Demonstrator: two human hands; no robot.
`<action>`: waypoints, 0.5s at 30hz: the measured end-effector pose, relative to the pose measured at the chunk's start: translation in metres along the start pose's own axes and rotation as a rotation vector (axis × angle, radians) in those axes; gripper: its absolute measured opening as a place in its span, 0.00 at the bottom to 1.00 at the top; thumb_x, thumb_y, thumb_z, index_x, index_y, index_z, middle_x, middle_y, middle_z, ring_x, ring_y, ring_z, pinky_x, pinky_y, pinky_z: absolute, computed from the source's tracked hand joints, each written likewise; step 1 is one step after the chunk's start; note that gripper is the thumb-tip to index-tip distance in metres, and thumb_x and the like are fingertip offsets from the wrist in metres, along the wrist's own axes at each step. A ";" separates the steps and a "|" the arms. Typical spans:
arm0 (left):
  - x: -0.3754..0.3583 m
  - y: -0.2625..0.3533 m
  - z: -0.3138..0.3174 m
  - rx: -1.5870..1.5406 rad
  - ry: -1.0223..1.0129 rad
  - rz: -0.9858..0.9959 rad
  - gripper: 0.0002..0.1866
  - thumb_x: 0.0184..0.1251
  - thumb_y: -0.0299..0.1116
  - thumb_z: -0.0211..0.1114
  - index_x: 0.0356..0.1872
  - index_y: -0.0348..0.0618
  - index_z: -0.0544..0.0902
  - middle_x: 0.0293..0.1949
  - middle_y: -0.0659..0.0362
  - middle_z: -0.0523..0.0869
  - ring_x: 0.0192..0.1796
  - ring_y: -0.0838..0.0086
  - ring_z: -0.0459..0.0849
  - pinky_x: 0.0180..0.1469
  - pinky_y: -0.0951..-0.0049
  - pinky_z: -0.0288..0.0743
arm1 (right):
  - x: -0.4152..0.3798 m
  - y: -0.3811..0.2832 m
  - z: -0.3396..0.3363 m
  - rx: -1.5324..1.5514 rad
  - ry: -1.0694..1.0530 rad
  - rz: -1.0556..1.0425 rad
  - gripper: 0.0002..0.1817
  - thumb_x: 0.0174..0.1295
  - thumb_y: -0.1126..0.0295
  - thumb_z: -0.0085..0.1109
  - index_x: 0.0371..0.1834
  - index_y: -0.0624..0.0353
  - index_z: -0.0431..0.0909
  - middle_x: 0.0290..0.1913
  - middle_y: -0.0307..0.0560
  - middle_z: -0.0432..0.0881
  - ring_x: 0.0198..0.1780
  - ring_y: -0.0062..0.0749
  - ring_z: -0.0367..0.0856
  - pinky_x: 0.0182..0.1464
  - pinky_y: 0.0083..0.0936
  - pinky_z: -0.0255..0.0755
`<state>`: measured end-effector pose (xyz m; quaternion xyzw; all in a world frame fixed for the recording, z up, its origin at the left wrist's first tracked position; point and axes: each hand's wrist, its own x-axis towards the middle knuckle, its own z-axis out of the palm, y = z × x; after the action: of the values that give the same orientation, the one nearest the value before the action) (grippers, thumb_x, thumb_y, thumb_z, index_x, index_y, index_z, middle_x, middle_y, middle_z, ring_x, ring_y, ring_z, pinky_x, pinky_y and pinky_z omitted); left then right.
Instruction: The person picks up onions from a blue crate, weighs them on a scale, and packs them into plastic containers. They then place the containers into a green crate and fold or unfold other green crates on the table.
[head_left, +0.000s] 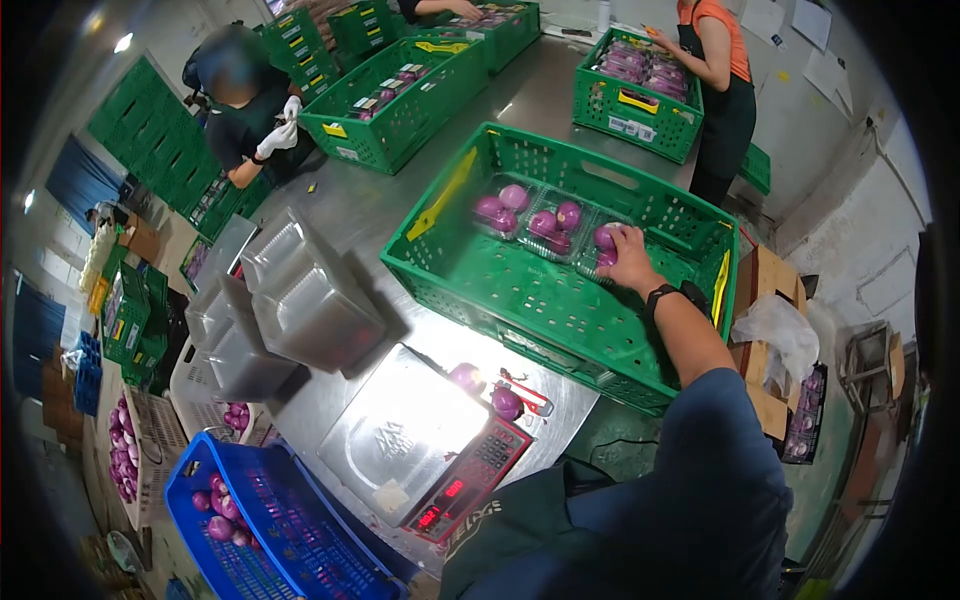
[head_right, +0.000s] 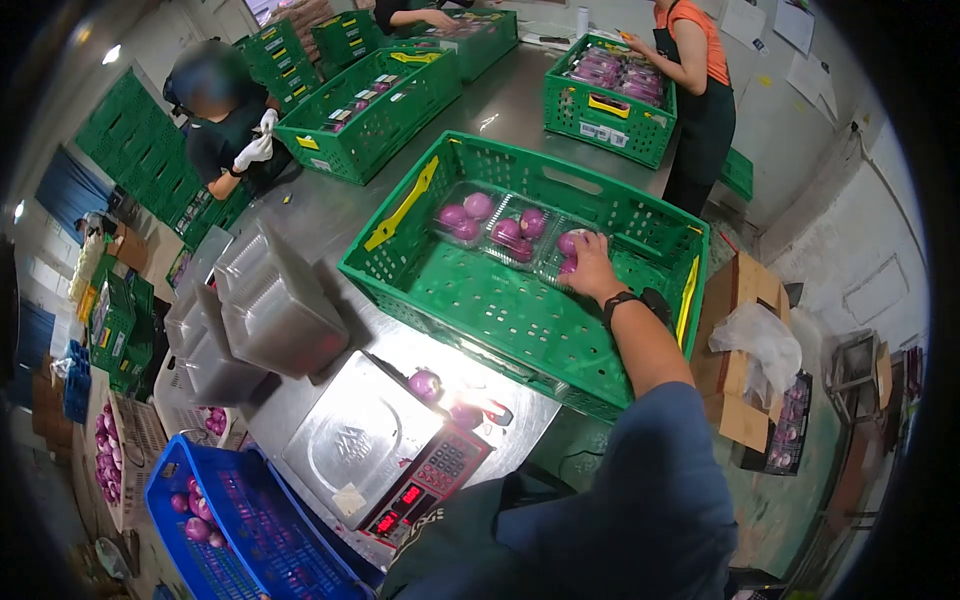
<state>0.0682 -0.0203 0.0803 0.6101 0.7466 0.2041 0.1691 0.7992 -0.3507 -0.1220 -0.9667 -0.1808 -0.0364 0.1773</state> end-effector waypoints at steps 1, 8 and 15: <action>0.004 -0.003 0.001 -0.117 -0.077 -0.063 0.28 0.78 0.43 0.64 0.65 0.25 0.78 0.64 0.41 0.82 0.60 0.56 0.82 0.63 0.61 0.75 | 0.003 0.002 0.004 -0.042 0.000 0.020 0.56 0.37 0.49 0.84 0.74 0.59 0.71 0.75 0.63 0.65 0.78 0.60 0.57 0.80 0.48 0.57; 0.086 -0.118 0.016 -0.240 -0.118 0.154 0.12 0.71 0.33 0.70 0.39 0.32 0.81 0.33 0.57 0.85 0.34 0.73 0.78 0.41 0.72 0.74 | 0.018 -0.066 -0.037 -0.039 -0.118 0.018 0.42 0.50 0.56 0.80 0.68 0.63 0.75 0.69 0.61 0.74 0.71 0.53 0.72 0.73 0.40 0.69; 0.142 -0.089 -0.063 0.046 0.058 0.231 0.14 0.64 0.34 0.74 0.40 0.32 0.84 0.33 0.49 0.88 0.35 0.63 0.85 0.42 0.63 0.77 | -0.043 -0.261 -0.135 0.323 0.061 -0.488 0.20 0.60 0.69 0.69 0.55 0.63 0.82 0.56 0.53 0.84 0.59 0.49 0.83 0.63 0.34 0.75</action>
<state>-0.0664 0.0975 0.0884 0.6897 0.6804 0.2225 0.1089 0.6635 -0.1862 0.0841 -0.8525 -0.4060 -0.0777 0.3200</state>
